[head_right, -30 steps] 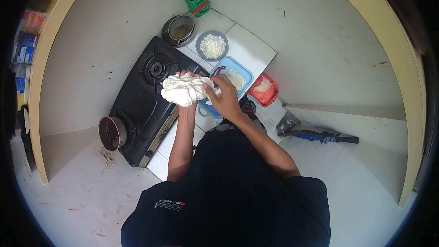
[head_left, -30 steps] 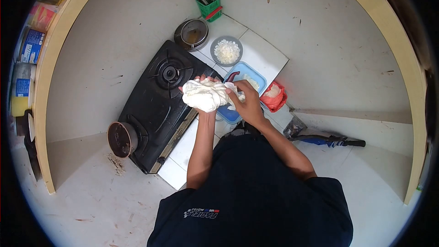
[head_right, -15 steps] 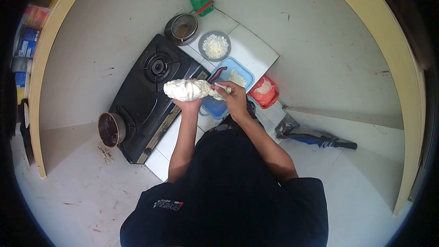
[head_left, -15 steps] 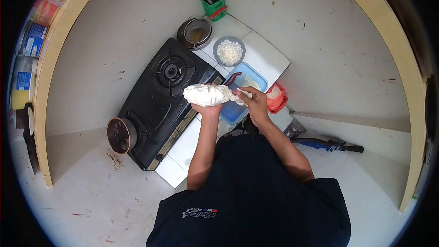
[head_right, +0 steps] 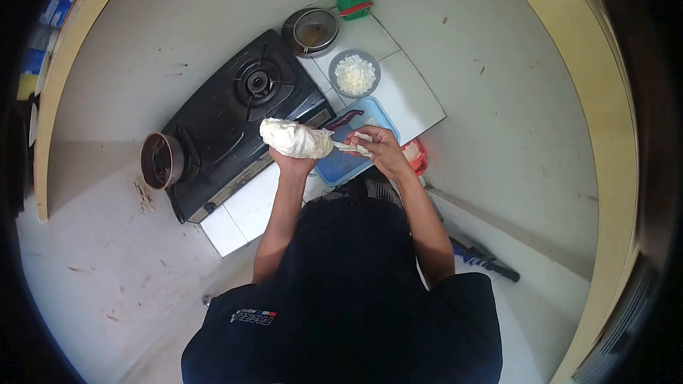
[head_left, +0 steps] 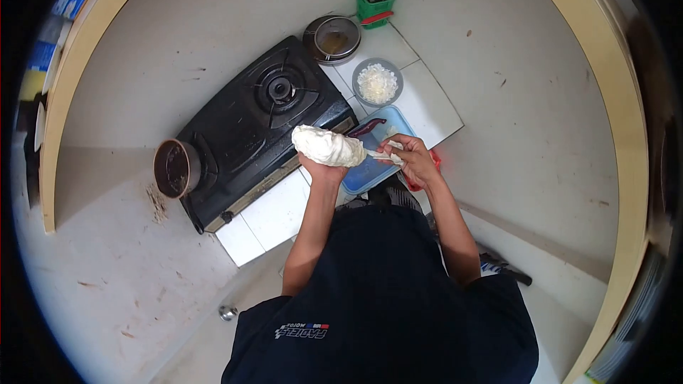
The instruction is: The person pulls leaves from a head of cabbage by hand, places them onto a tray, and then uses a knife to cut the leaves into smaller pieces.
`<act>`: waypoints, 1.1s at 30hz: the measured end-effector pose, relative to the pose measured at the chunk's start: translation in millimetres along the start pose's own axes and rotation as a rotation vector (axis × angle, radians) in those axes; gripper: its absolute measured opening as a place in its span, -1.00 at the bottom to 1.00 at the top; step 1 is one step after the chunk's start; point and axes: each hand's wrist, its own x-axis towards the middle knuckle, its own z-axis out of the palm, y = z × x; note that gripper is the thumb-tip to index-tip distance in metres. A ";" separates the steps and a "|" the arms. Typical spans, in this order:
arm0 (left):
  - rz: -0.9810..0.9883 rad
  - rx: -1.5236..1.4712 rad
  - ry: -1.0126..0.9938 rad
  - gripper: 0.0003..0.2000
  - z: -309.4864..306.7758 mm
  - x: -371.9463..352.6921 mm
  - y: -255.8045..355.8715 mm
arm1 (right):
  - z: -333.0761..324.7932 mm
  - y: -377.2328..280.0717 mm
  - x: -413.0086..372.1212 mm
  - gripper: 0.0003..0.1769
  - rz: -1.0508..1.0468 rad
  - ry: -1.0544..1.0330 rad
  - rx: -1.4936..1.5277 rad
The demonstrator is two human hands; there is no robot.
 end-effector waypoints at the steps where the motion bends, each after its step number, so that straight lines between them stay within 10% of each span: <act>1: 0.013 -0.016 0.001 -0.51 9.7 -8.0 -2.9 | -2.6 -11.0 1.1 -0.85 0.072 -0.006 -0.071; 6: 0.127 -0.067 0.048 -0.49 17.7 -13.5 14.4 | -49.5 -41.1 13.7 -0.83 -0.019 -0.108 -0.033; 9: 0.165 -0.047 0.044 -0.35 27.4 -24.6 24.0 | -108.7 1.8 45.0 -0.75 -0.196 0.126 -0.990; 14: 0.144 0.088 0.026 -0.38 63.2 -58.4 18.3 | -107.6 33.5 58.3 -0.66 -0.117 0.111 -1.317; 16: 0.101 0.135 0.015 -0.26 63.5 -65.2 17.9 | -72.7 31.8 54.8 -0.60 -0.573 0.162 -1.422; 22: 0.079 0.266 -0.129 -0.18 63.7 -69.5 10.4 | 108.9 -61.2 -18.4 -0.43 -0.514 -0.136 -0.701; 33: 0.223 0.424 -0.328 -0.38 92.8 -96.8 -7.6 | 120.7 -39.9 -25.4 -0.44 -0.676 0.032 -0.441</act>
